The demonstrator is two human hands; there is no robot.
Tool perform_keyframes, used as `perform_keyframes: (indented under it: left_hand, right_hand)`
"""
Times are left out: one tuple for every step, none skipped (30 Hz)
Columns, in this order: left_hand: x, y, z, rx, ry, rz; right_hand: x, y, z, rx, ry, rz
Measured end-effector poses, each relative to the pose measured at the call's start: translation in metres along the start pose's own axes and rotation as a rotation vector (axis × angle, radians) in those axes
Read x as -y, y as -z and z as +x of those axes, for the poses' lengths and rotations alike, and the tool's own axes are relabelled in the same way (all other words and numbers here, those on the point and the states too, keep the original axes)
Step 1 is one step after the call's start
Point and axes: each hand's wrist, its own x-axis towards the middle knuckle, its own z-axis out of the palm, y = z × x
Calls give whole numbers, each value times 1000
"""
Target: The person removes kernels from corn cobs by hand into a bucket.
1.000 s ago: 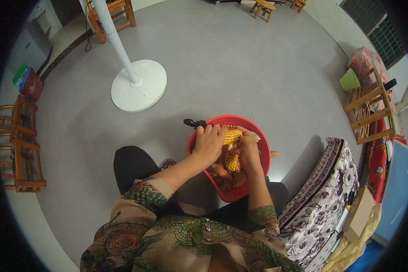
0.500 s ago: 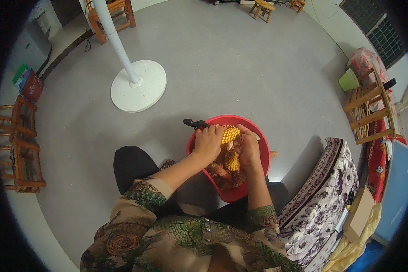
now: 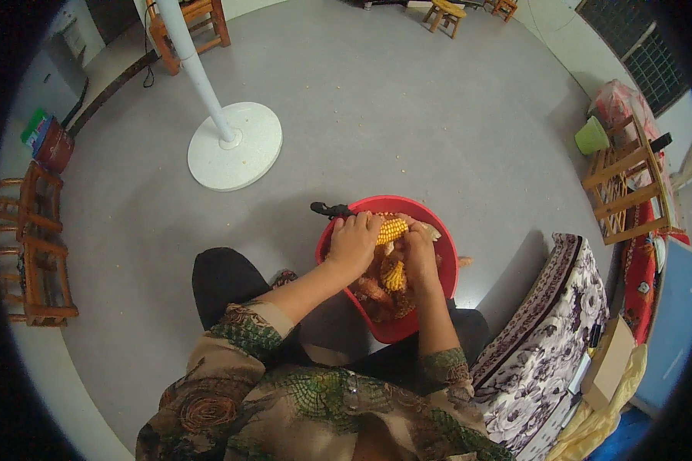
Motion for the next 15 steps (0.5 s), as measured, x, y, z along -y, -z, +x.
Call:
perform_keyframes:
  left_hand:
    - [1, 0, 1, -12, -1, 0]
    - [1, 1, 1, -24, -3, 0]
    - [1, 1, 0, -24, -1, 1]
    - [-1, 1, 0, -16, -11, 33]
    - [-2, 1, 0, -9, -20, 66]
    - [-3, 1, -1, -9, -21, 66]
    - [-4, 2, -2, -23, -23, 51]
    - [-6, 2, -2, -37, -26, 36]
    - [-7, 3, -1, -37, -28, 35]
    - [-7, 4, -1, -33, -54, 52]
    - [-8, 5, -1, -29, -80, 68]
    - [-8, 3, -1, -29, -80, 69]
    - [-7, 0, -2, -51, -57, 28]
    - [-6, -1, -2, -74, -33, -13]
    - [-5, -3, -3, -75, -30, -11]
  right_hand:
    - [5, -4, -2, -3, -52, 72]
    - [3, -6, -2, -2, -53, 72]
    - [0, -7, 0, -5, -46, 52]
    - [-2, -6, 1, -10, -38, 31]
    - [-4, -5, 1, -11, -38, 31]
    - [-6, -4, 1, 16, 0, 37]
    - [-9, -2, 1, 41, 38, 42]
    - [-15, 2, 4, 38, 39, 42]
    - [-22, 7, 8, 16, 158, -88]
    - [-23, 6, 9, -2, 276, -217]
    - [-23, 6, 9, -1, 276, -217]
    - [-23, 5, 8, -45, 287, -247]
    - [-19, 2, 6, -86, 299, -278]
    - [-14, 0, 3, -82, 300, -279]
    - [-8, -2, -1, -36, 247, -192]
